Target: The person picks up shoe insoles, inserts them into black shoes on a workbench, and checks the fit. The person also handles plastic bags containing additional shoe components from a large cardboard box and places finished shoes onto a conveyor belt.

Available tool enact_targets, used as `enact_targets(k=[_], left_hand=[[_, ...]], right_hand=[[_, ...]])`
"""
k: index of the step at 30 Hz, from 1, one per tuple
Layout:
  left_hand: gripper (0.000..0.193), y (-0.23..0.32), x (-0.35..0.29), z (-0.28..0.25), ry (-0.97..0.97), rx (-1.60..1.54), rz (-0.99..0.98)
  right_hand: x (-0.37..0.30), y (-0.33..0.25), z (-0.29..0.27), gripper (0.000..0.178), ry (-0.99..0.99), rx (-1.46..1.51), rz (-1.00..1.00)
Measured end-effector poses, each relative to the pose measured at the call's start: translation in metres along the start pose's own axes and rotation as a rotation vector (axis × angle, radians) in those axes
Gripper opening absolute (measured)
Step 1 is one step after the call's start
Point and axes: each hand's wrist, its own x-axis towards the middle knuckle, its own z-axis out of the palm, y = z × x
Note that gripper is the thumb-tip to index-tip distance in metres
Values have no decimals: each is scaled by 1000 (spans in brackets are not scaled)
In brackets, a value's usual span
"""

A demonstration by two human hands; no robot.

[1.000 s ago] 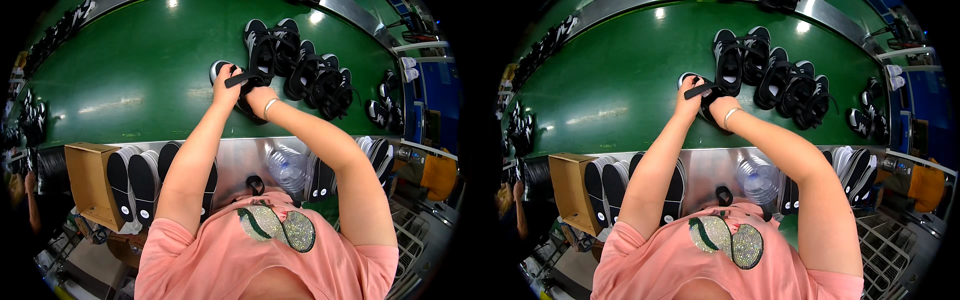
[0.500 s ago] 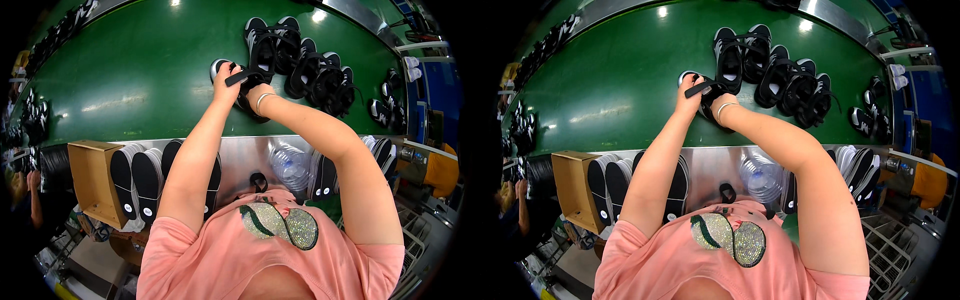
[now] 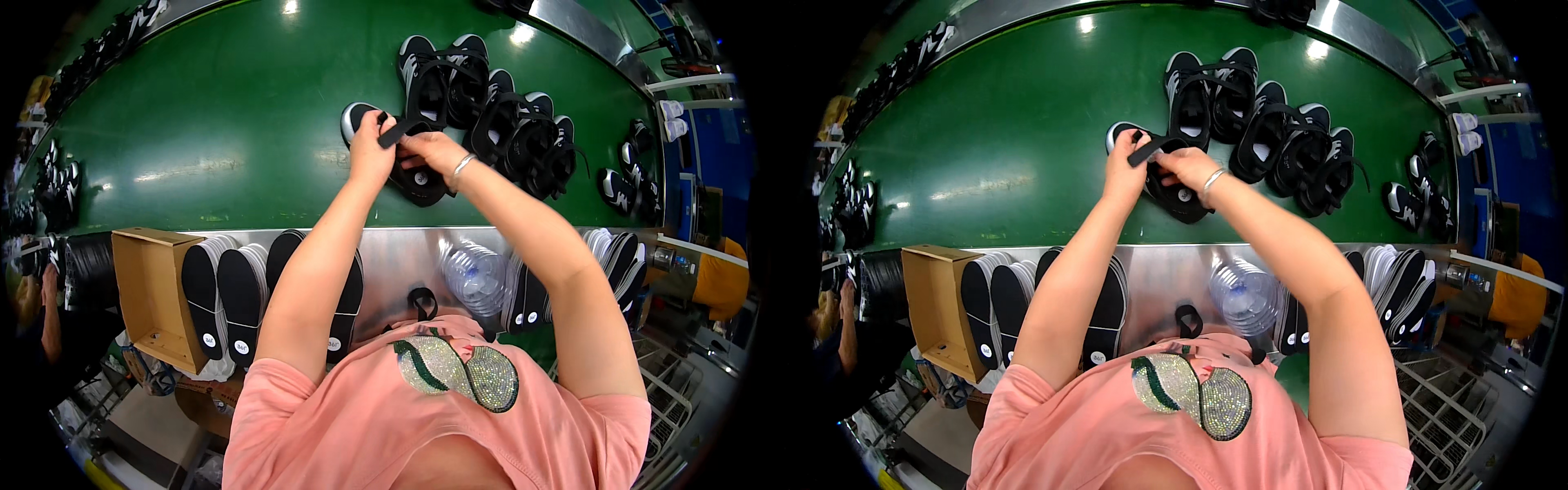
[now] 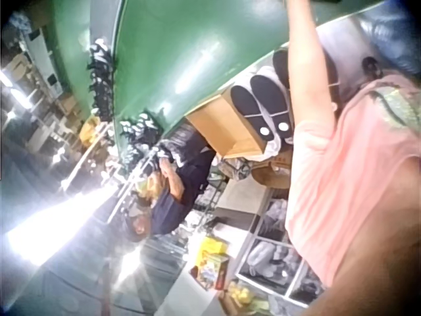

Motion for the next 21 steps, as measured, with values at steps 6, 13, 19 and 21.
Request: enact_targets(k=[6, 13, 19, 21], left_hand=[[26, 9, 0, -6, -4, -29, -100], [16, 16, 16, -50, 146, 121, 323], [36, 33, 50, -109, 468, 772, 564], [37, 75, 37, -92, 577, 851, 801]], right_hand=[[-2, 1, 20, 21, 184, 42, -88], [-99, -30, -29, 16, -175, 40, -393], [-225, 27, -77, 10, 147, -1360, -579], [-237, 56, -70, 4, 166, -1549, -485]])
